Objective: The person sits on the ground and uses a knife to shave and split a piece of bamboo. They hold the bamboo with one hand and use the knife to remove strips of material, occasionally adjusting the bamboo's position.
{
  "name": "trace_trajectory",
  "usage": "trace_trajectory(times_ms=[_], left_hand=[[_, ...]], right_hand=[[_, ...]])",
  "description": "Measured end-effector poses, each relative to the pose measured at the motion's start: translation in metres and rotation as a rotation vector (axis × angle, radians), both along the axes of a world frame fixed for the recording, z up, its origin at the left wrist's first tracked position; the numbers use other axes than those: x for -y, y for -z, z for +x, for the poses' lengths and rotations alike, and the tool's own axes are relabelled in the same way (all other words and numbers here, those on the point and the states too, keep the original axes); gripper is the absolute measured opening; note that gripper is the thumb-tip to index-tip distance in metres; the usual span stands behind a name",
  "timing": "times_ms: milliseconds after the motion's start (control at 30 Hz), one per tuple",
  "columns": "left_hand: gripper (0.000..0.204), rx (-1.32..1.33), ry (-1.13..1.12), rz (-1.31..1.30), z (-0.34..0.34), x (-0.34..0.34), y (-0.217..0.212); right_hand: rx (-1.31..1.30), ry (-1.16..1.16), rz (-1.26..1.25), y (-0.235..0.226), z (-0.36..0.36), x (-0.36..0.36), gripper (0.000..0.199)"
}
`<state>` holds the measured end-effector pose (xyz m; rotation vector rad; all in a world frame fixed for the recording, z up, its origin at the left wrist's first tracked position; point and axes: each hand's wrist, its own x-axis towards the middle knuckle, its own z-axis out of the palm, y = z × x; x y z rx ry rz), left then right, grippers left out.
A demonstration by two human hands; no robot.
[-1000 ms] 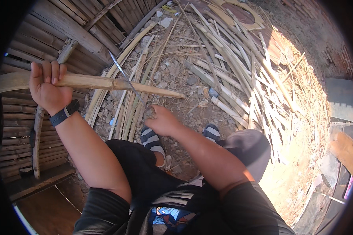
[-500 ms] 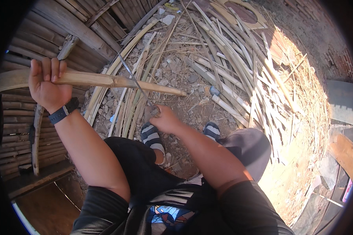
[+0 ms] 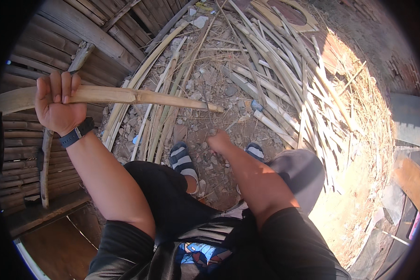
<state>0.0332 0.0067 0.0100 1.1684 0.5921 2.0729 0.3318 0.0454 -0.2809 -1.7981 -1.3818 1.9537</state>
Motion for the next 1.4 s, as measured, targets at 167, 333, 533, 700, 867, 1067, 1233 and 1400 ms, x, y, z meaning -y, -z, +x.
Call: trace_trajectory(times_ms=[167,333,533,700,867,1067,1233,1400], left_hand=[[0.035,-0.010,-0.073,-0.012,0.008,-0.002,-0.004],[0.037,0.017,-0.190,-0.066,0.007,0.001,-0.004],[0.037,0.025,-0.293,-0.080,0.000,0.007,-0.015],[0.037,-0.055,-0.147,0.054,0.011,0.026,-0.056],[0.035,-0.055,-0.239,0.114,0.041,0.038,-0.084],[0.027,0.085,-0.036,0.169,0.134,-0.038,-0.103],[0.035,-0.033,-0.227,-0.057,0.212,-0.175,-0.050],[0.103,-1.248,0.328,-1.005,0.217,-0.186,0.058]], right_hand=[[-0.190,-0.161,0.128,-0.042,-0.020,0.010,0.042],[-0.089,-0.098,0.220,-0.017,-0.011,0.031,0.026],[-0.108,0.123,-0.043,0.005,0.011,0.008,0.024],[-0.397,0.395,0.168,-0.132,0.015,-0.028,0.030],[-0.596,0.375,0.401,-0.223,0.081,-0.065,0.012],[-0.684,0.822,0.707,-0.246,0.184,-0.077,0.005],[-0.825,1.046,0.651,-0.253,0.226,-0.089,0.012],[-0.832,1.056,0.602,-0.227,0.275,-0.105,0.021]])
